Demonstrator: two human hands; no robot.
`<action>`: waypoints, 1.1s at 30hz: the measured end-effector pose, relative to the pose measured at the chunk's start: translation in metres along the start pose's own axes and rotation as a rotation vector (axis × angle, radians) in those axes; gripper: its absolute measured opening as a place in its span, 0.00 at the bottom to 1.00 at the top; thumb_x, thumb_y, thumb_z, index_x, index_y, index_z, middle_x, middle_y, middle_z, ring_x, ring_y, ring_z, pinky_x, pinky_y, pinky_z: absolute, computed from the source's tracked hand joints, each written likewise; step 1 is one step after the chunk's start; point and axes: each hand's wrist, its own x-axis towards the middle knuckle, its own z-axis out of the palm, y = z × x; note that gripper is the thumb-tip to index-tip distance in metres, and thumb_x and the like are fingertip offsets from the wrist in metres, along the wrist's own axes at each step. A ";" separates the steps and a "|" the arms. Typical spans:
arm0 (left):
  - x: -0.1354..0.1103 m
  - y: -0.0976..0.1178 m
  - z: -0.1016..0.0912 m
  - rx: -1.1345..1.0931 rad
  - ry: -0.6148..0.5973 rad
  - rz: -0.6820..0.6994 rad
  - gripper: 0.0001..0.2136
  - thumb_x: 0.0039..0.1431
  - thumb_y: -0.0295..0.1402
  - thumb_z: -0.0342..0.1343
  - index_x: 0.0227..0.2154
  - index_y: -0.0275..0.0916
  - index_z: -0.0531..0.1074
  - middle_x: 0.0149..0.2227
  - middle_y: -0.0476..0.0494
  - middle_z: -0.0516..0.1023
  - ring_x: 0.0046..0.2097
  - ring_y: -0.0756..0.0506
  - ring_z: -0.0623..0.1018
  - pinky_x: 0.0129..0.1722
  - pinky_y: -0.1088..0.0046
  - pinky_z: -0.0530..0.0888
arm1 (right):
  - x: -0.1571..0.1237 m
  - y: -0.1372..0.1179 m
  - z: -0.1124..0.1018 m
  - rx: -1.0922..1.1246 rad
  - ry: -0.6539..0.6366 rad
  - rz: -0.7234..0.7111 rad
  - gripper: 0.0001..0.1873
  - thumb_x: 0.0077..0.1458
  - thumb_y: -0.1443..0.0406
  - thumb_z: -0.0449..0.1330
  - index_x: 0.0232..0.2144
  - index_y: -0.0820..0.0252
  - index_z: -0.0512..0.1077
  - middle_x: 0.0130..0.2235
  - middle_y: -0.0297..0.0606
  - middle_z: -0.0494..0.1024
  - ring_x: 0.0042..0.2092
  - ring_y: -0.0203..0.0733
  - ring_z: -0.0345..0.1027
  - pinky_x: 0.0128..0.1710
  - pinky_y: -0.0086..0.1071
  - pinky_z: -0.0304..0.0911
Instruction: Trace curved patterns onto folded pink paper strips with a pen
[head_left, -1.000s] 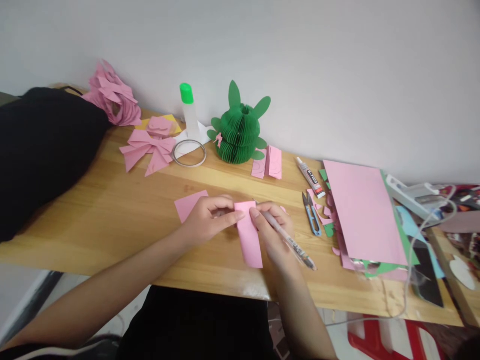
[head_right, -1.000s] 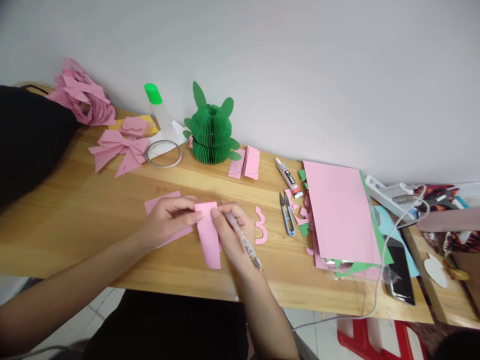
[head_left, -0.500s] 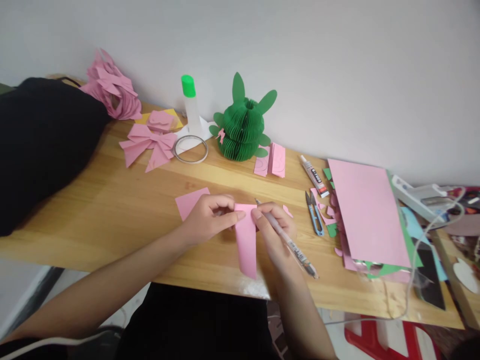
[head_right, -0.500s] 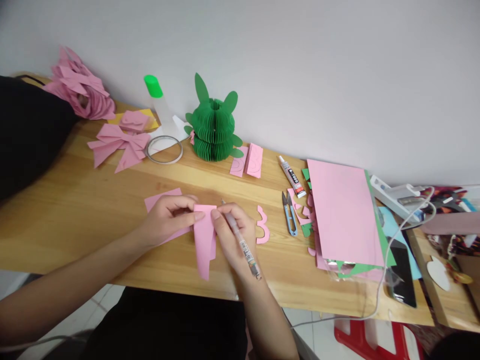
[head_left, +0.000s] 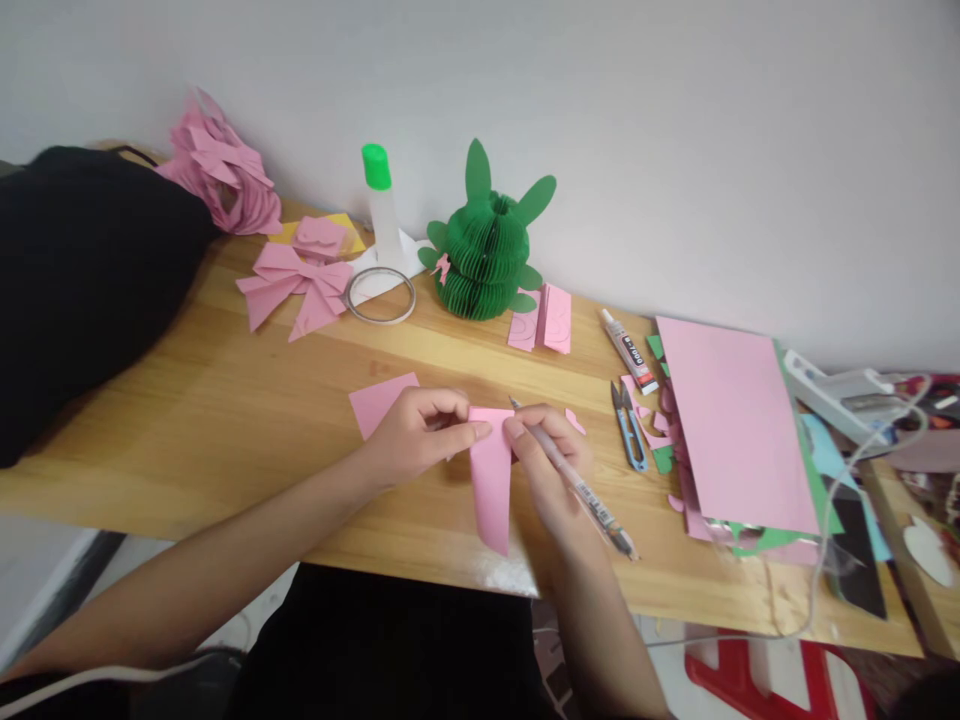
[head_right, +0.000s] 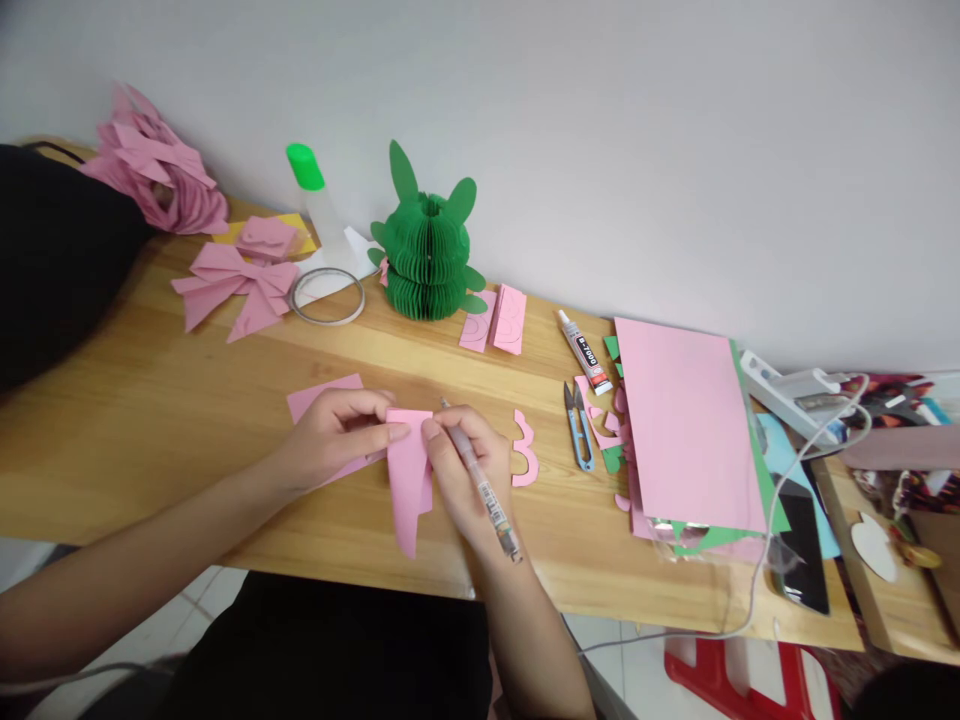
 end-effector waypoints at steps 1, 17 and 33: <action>0.000 0.000 0.000 0.000 0.001 0.002 0.15 0.50 0.36 0.61 0.16 0.37 0.65 0.18 0.54 0.62 0.22 0.54 0.61 0.22 0.78 0.58 | 0.000 0.000 0.000 -0.003 -0.003 -0.005 0.09 0.51 0.60 0.61 0.23 0.56 0.71 0.16 0.26 0.63 0.19 0.32 0.55 0.19 0.27 0.54; 0.002 0.000 0.000 -0.099 0.027 -0.040 0.12 0.50 0.38 0.63 0.19 0.38 0.71 0.17 0.52 0.66 0.21 0.53 0.65 0.21 0.76 0.62 | -0.001 0.006 -0.003 -0.083 -0.008 -0.052 0.10 0.56 0.61 0.60 0.24 0.56 0.70 0.17 0.26 0.66 0.20 0.32 0.57 0.21 0.26 0.54; 0.002 0.000 -0.001 -0.193 0.051 0.005 0.11 0.49 0.36 0.67 0.18 0.37 0.74 0.19 0.52 0.68 0.21 0.54 0.67 0.20 0.77 0.62 | -0.002 0.012 -0.002 -0.061 -0.015 -0.099 0.09 0.57 0.62 0.60 0.26 0.56 0.71 0.18 0.26 0.67 0.19 0.31 0.57 0.20 0.26 0.53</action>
